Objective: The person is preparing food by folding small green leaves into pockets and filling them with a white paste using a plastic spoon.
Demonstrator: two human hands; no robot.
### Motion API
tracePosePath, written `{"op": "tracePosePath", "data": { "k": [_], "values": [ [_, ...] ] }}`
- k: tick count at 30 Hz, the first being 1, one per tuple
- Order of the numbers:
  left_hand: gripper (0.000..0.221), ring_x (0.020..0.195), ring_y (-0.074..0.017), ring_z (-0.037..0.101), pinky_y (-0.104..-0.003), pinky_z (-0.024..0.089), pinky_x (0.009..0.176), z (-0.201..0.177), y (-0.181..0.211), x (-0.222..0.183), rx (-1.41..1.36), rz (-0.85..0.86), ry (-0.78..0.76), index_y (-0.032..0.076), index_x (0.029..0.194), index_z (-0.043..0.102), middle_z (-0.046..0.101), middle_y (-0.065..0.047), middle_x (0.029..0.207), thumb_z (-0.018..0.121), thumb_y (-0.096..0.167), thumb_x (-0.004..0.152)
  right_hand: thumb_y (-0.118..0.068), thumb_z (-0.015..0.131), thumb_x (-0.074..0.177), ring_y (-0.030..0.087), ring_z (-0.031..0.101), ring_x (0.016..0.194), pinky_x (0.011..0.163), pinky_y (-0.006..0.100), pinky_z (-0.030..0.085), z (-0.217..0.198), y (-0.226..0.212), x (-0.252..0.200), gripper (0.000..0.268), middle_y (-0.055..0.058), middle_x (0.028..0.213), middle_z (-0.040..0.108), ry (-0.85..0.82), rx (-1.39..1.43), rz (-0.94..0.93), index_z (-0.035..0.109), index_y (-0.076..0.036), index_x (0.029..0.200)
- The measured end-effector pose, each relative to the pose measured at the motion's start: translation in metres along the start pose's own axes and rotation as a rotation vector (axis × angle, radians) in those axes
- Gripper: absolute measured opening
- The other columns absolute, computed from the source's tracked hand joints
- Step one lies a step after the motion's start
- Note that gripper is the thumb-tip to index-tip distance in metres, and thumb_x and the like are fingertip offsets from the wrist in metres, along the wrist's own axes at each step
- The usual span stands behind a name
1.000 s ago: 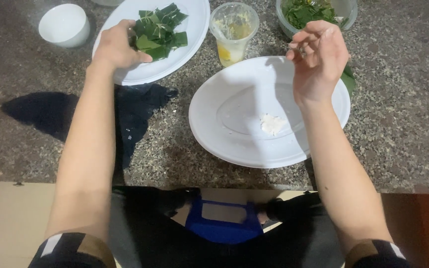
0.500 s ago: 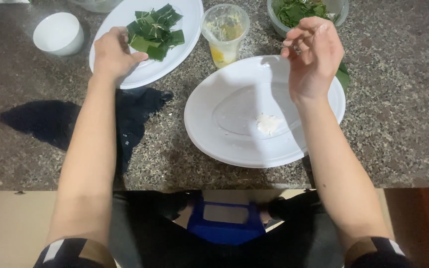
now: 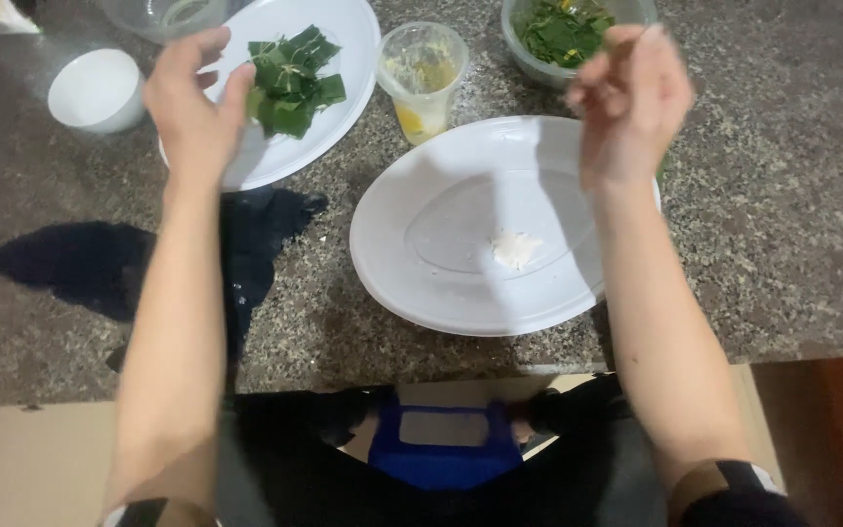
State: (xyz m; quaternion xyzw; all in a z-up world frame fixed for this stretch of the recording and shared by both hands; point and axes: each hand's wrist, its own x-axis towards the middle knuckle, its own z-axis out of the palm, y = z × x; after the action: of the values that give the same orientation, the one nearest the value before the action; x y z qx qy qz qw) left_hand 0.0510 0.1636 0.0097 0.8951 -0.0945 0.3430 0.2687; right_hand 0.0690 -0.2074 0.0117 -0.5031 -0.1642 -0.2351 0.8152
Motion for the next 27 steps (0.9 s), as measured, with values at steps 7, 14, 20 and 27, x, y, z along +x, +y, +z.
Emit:
{"op": "tracePosePath", "data": {
  "k": [7,14,20,27],
  "values": [
    [0.010,0.081,-0.0233,0.067,-0.031,0.055,0.073,0.027,0.083,-0.025,-0.262,0.318,0.364,-0.001,0.091,0.066,0.069,-0.014,0.087,0.073,-0.004,0.084,-0.006,0.058,0.101,0.011,0.046,0.064,0.050,0.025,0.031,-0.071,0.007,0.034,0.011,0.007,0.078,0.053,0.193,-0.291,-0.273,0.065,-0.009,0.109],
    [0.012,0.076,-0.0248,0.068,-0.033,0.059,0.070,0.027,0.102,-0.037,-0.446,0.450,0.214,0.000,0.093,0.064,0.068,-0.013,0.085,0.072,-0.005,0.085,0.015,0.048,0.081,0.011,0.040,0.066,0.053,0.027,0.032,-0.074,0.003,0.034,0.031,0.002,0.086,0.053,0.175,-0.466,-0.216,0.060,-0.010,0.095],
    [0.012,0.084,-0.0183,0.070,-0.026,0.059,0.066,0.041,0.093,-0.045,-0.412,0.498,0.158,0.005,0.104,0.066,0.066,-0.007,0.099,0.057,0.004,0.096,0.003,0.059,0.086,0.010,0.054,0.082,0.060,0.026,0.044,-0.054,0.012,0.023,0.020,0.000,0.088,0.061,0.142,-0.587,-0.215,0.062,-0.014,0.096],
    [0.014,0.069,-0.0146,0.063,-0.022,0.052,0.056,0.053,0.112,-0.059,-0.537,0.645,-0.053,0.006,0.084,0.063,0.064,-0.005,0.081,0.075,0.014,0.083,-0.012,0.072,0.092,0.012,0.055,0.083,0.058,0.027,0.046,-0.050,0.022,0.019,0.015,0.003,0.094,0.062,0.068,-0.473,-0.226,0.063,-0.009,0.103]
  ]
}}
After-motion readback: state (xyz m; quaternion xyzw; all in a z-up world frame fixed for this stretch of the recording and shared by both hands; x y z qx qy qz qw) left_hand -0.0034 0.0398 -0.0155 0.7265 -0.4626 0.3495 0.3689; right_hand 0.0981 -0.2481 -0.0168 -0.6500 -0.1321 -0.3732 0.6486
